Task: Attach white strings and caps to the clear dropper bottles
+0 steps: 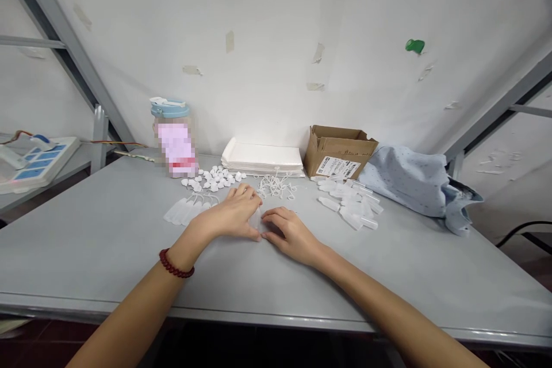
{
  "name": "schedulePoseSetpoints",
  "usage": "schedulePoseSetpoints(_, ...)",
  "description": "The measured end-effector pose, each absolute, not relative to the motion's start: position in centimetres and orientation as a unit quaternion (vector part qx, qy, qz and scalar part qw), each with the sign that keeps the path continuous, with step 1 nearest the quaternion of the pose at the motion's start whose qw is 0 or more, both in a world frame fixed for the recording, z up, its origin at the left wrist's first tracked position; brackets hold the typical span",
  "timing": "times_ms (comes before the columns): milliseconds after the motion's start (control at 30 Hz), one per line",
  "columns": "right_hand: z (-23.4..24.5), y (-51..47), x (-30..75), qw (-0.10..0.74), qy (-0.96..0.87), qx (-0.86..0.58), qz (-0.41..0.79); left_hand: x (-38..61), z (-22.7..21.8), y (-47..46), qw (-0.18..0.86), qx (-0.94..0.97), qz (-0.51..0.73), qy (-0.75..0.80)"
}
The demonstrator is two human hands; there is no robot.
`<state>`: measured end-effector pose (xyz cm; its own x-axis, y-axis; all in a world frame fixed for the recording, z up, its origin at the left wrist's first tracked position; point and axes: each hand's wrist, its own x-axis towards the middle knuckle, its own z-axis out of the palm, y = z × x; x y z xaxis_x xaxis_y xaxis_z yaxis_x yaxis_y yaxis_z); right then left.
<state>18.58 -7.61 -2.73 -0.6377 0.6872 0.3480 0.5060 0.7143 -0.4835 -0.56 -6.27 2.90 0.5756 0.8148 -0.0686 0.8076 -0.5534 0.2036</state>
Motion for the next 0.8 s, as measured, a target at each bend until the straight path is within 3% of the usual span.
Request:
schedulePoseSetpoints(533,-2.2,-6.3,19.9,0.294,-0.879,-0.354,0.12,-1.4,3.9,-6.1,0.145,0.862,0.041,0.484)
schedulePoseSetpoints(800,0.7,-3.0,26.6,0.248,-0.813,-0.526,0.028,0.3,3.8,-4.1,0.13,0.864,0.14,0.465)
